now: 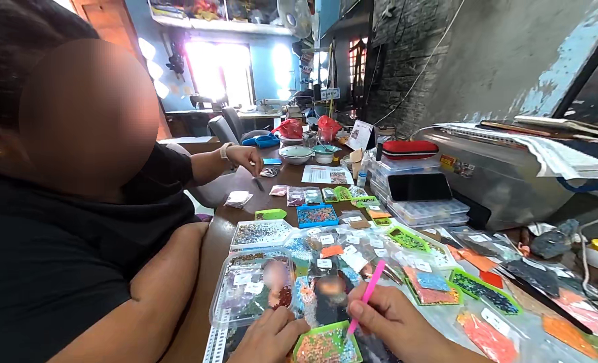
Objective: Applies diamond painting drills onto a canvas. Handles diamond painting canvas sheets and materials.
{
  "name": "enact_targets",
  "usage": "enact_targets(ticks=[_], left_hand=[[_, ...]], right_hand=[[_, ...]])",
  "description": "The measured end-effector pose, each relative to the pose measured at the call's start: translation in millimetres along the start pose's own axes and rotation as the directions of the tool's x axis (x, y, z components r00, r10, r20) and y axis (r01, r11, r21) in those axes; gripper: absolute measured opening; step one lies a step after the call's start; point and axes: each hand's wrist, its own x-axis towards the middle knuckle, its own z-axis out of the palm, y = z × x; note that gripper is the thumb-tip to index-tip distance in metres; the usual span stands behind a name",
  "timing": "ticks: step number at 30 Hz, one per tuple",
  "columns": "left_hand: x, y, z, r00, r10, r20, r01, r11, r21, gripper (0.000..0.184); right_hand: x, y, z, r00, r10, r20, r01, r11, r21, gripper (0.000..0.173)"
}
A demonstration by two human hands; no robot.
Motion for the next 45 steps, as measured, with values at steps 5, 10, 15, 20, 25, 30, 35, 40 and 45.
enact_targets(ticks=[5,10,15,20,25,30,35,40,45], left_hand=[[-0.3,1.1,1.4,1.0,-0.009,-0.009,0.009,1.0,-0.015,0.05],[0.4,4.1,2.7,0.999,-0.034,-0.034,0.033,0.999,-0.011,0.057],[-1.0,3.6,5.1,0.999,-0.011,-0.047,0.012,1.0,0.006,0.049],[0.6,2.3,5.3,0.999,-0.008,-0.045,0.01,1.0,0.028,0.047],[1.3,3.2,4.0,1.0,-0.015,-0.026,0.016,0.999,0.036,0.047],[0.8,3.2,3.9,1.0,-0.025,-0.012,0.025,0.999,0.031,0.048],[0.4,4.1,3.6,1.0,-0.019,-0.014,0.02,0.999,0.037,0.048],[0.8,2.0,5.1,0.999,0.006,-0.036,-0.004,0.999,0.041,0.046],[1.0,2.6,4.6,1.0,-0.001,-0.025,0.002,0.998,0.057,0.047]], right_hand=[[-3.0,-3.2,11.3,0.997,-0.072,-0.02,0.073,0.996,0.042,0.033],[-5.7,15.0,17.8,0.981,-0.191,-0.029,0.183,0.968,-0.171,0.035],[-6.7,19.9,21.3,0.979,-0.203,-0.016,0.196,0.96,-0.202,0.036],[-5.2,21.1,19.8,0.976,-0.215,-0.026,0.203,0.95,-0.236,0.037],[-5.4,21.4,19.5,0.977,-0.212,-0.038,0.197,0.95,-0.242,0.037],[-5.7,22.1,19.6,0.979,-0.2,-0.04,0.184,0.951,-0.247,0.037],[-5.3,22.4,20.1,0.977,-0.21,-0.041,0.193,0.947,-0.255,0.037],[-5.7,22.8,20.2,0.976,-0.213,-0.038,0.197,0.949,-0.246,0.036],[-5.6,23.2,20.2,0.976,-0.216,-0.03,0.201,0.943,-0.264,0.037]])
